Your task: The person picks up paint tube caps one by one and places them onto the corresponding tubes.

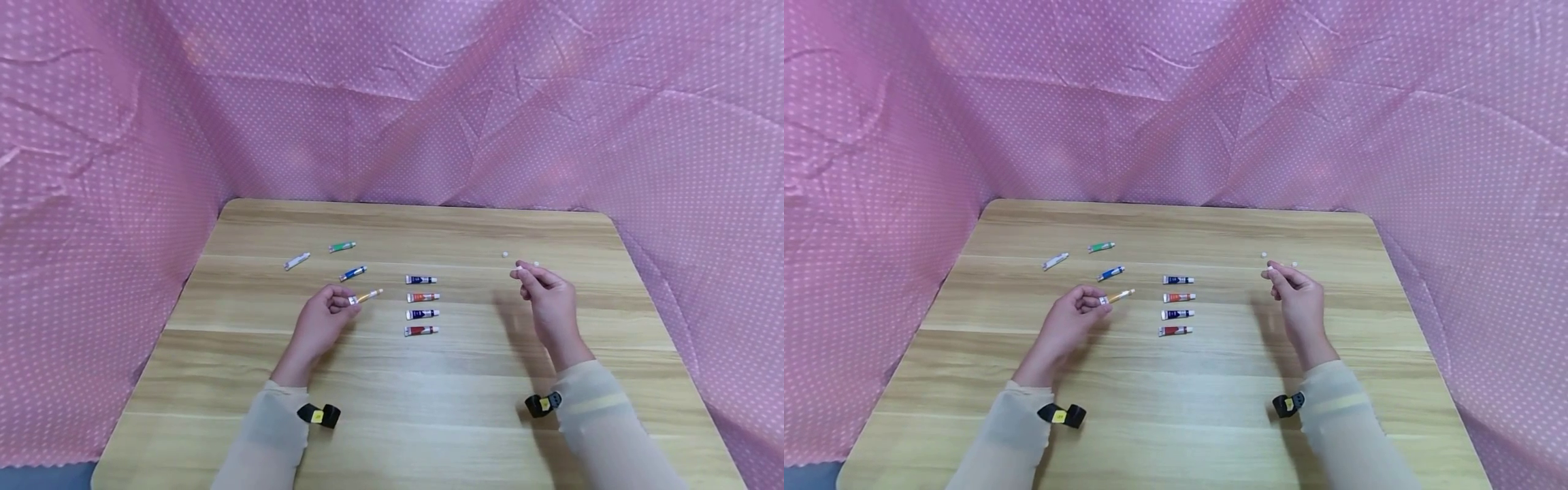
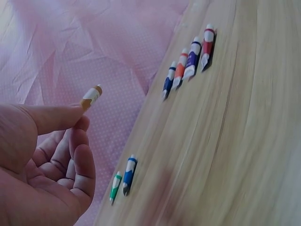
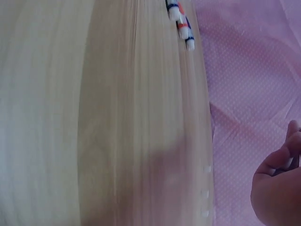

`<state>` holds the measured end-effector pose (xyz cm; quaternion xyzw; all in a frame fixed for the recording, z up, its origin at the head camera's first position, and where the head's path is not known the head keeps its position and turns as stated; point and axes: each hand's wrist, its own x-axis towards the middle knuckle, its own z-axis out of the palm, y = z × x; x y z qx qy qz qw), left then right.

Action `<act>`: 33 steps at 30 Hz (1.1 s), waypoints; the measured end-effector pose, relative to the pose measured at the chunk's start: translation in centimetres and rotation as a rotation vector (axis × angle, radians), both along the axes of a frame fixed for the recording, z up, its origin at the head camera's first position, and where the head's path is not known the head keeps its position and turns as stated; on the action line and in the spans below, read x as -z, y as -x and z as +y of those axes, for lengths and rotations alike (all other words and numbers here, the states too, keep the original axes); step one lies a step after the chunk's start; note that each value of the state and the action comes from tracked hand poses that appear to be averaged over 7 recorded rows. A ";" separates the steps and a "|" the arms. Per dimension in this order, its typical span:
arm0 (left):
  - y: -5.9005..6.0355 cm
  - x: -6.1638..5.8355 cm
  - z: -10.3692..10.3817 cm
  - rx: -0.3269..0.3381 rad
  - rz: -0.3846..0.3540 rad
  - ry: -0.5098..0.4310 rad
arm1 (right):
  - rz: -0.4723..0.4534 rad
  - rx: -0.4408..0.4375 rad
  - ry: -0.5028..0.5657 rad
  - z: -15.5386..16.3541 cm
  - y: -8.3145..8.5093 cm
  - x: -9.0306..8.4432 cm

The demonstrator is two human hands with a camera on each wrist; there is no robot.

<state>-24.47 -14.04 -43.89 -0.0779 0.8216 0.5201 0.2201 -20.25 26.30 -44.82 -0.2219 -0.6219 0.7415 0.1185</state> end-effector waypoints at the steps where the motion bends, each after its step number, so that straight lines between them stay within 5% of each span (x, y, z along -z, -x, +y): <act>1: 0.0 -0.1 0.2 0.001 -0.003 -0.003 | -0.002 -0.011 -0.013 -0.2 -0.1 -0.1; 18: -0.4 -0.5 2.9 0.037 -0.032 -0.049 | -0.005 -0.122 -0.109 -4.8 -0.6 -1.5; 33: -0.8 -1.3 4.2 0.095 -0.040 -0.078 | -0.044 -0.341 -0.388 -8.1 -1.3 -0.8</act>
